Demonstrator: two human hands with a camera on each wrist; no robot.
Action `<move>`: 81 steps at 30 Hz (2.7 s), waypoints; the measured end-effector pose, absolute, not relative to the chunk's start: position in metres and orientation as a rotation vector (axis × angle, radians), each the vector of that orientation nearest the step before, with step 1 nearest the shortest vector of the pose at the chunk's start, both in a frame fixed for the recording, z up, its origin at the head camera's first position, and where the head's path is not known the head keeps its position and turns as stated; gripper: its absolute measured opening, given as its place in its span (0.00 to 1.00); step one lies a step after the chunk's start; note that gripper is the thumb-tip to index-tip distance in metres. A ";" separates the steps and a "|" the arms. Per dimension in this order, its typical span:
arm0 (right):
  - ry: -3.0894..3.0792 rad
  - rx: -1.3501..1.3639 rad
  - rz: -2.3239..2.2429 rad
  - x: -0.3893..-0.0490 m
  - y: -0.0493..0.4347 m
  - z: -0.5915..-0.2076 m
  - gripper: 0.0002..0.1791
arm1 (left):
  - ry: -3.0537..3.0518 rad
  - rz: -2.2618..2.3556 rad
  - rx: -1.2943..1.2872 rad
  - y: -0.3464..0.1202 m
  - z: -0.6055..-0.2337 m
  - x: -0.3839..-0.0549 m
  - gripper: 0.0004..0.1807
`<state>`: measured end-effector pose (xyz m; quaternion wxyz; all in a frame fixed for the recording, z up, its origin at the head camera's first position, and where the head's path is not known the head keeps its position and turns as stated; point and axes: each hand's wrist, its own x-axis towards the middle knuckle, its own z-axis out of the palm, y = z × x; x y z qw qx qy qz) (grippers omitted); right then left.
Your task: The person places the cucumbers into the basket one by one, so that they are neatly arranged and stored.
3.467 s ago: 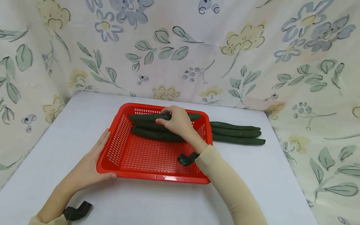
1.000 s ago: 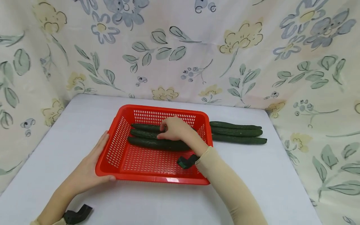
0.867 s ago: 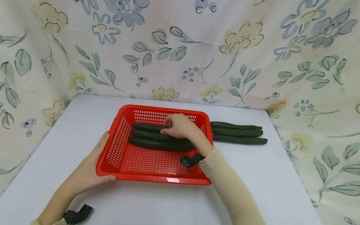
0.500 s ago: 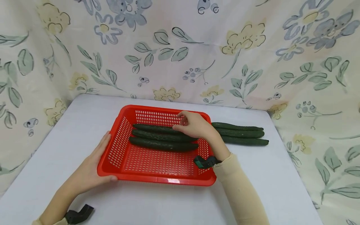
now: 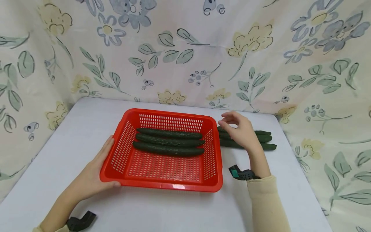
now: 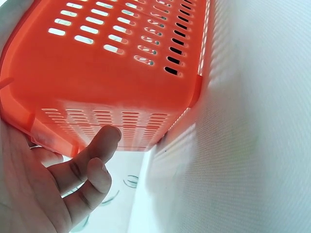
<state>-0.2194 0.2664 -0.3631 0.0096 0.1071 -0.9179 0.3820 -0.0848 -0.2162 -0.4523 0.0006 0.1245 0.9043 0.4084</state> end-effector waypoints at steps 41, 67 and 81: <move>-2.662 0.227 0.825 -0.197 0.372 -0.492 0.23 | 2.860 1.255 0.398 -0.217 -0.453 -0.084 0.78; -2.589 0.262 0.874 -0.194 0.384 -0.511 0.18 | 2.853 1.259 0.379 -0.216 -0.454 -0.084 0.77; -2.578 0.277 0.825 -0.196 0.384 -0.512 0.19 | 2.853 1.268 0.387 -0.216 -0.453 -0.084 0.77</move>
